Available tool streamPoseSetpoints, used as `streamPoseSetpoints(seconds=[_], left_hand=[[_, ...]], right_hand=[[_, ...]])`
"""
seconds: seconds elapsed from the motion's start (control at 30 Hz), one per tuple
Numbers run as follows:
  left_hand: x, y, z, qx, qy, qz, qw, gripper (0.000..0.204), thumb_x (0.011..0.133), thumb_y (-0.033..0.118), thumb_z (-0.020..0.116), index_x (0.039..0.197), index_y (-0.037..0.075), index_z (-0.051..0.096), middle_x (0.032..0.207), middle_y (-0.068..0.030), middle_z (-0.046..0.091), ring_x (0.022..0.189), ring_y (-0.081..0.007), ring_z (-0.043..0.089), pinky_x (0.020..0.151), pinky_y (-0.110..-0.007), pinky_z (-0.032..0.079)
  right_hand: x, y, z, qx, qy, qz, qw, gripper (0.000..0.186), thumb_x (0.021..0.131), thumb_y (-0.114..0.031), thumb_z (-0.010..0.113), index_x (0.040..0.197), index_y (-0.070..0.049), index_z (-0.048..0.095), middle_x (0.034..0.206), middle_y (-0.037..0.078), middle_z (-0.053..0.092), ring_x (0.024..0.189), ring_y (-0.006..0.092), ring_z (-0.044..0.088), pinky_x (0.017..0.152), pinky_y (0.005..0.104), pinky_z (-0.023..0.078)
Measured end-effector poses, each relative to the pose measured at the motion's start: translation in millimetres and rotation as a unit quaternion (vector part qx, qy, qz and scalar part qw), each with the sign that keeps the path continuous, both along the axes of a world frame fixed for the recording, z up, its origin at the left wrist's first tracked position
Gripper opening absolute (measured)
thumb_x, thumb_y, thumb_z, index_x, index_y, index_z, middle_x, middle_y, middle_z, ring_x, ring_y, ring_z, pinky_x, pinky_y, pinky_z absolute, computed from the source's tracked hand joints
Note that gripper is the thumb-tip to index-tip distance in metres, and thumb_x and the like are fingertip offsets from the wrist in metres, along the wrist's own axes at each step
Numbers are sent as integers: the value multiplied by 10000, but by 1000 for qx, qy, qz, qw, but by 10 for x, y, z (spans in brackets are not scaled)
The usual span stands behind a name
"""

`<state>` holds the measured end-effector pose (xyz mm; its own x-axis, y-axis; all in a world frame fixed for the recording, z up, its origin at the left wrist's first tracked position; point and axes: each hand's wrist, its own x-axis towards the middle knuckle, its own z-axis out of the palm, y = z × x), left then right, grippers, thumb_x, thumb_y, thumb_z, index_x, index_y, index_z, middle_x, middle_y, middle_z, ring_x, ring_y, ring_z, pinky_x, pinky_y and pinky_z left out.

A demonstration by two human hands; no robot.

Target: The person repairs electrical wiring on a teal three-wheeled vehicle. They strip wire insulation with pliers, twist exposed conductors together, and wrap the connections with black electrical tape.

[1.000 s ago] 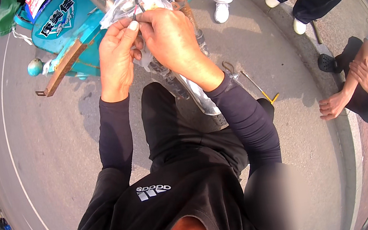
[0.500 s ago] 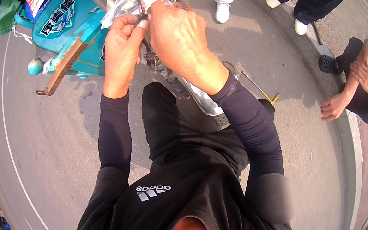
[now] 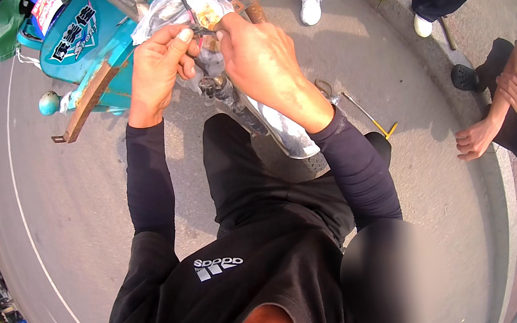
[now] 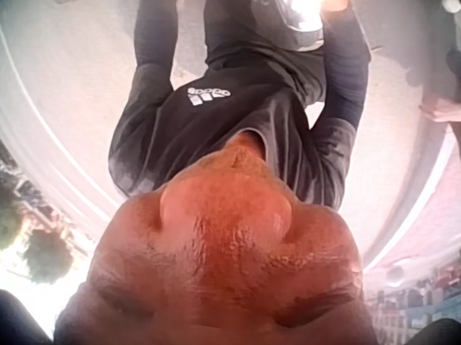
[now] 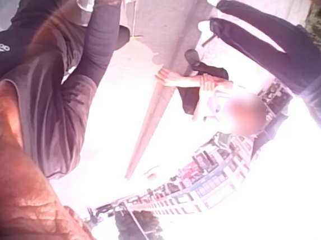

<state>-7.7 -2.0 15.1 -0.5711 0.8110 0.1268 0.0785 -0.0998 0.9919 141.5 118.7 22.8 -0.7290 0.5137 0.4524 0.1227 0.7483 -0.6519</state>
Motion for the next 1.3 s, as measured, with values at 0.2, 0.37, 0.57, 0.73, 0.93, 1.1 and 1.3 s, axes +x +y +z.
streamPoseSetpoints(seconds=[0.2, 0.37, 0.57, 0.73, 0.93, 1.1, 1.3], left_hand=[[-171, -18, 17, -20, -74, -66, 995, 258, 1019, 272, 626, 1084, 29, 678, 793, 6, 638, 602, -30, 502, 515, -172, 367], [-142, -32, 20, -48, -73, -74, 993, 252, 1035, 258, 599, 1143, 30, 610, 816, 18, 586, 658, -18, 476, 509, -165, 349], [-46, -23, 2, -3, -19, -64, 998, 229, 990, 202, 669, 1122, 40, 575, 809, 13, 586, 667, -14, 469, 488, -173, 333], [66, 37, -48, 26, 25, 37, 999, 174, 964, 153, 699, 1054, 29, 617, 747, -2, 642, 571, -44, 500, 484, -227, 370], [226, 100, -54, 46, 441, 228, 867, 149, 971, 156, 684, 995, 13, 650, 783, -89, 701, 618, -127, 630, 569, -289, 498], [155, 29, -42, 9, 450, 216, 866, 178, 991, 174, 661, 1013, 0, 635, 742, -75, 683, 611, -118, 608, 555, -296, 477], [155, 27, -124, 24, 351, 198, 915, 157, 980, 142, 657, 981, -1, 594, 705, -118, 648, 581, -220, 613, 552, -344, 474]], right_hand=[[9, 0, -119, -252, 57, 126, 958, 227, 969, -169, 545, 1040, 6, 670, 820, 197, 694, 791, 302, 692, 728, 421, 507], [29, -214, -255, -356, 53, 109, 926, 258, 981, -177, 519, 1049, 18, 674, 830, 130, 685, 789, 180, 642, 728, 340, 490], [16, -157, -247, -348, 67, 67, 933, 255, 971, -197, 554, 1020, 23, 673, 736, 96, 647, 671, 148, 583, 639, 348, 463], [55, -51, -86, -181, 48, 44, 981, 236, 950, -201, 577, 977, 15, 669, 661, 185, 620, 618, 310, 635, 613, 424, 478], [14, -1, 5, -82, 59, 22, 995, 197, 933, -185, 589, 931, -4, 667, 656, 210, 626, 669, 416, 652, 618, 493, 485], [-22, -51, 64, -68, 64, 23, 995, 204, 924, -190, 603, 976, -7, 674, 685, 200, 650, 681, 406, 662, 643, 491, 501], [-269, 42, -77, -197, 81, 107, 971, 261, 955, -239, 582, 1023, -5, 675, 781, 226, 673, 783, 423, 673, 691, 496, 509]])
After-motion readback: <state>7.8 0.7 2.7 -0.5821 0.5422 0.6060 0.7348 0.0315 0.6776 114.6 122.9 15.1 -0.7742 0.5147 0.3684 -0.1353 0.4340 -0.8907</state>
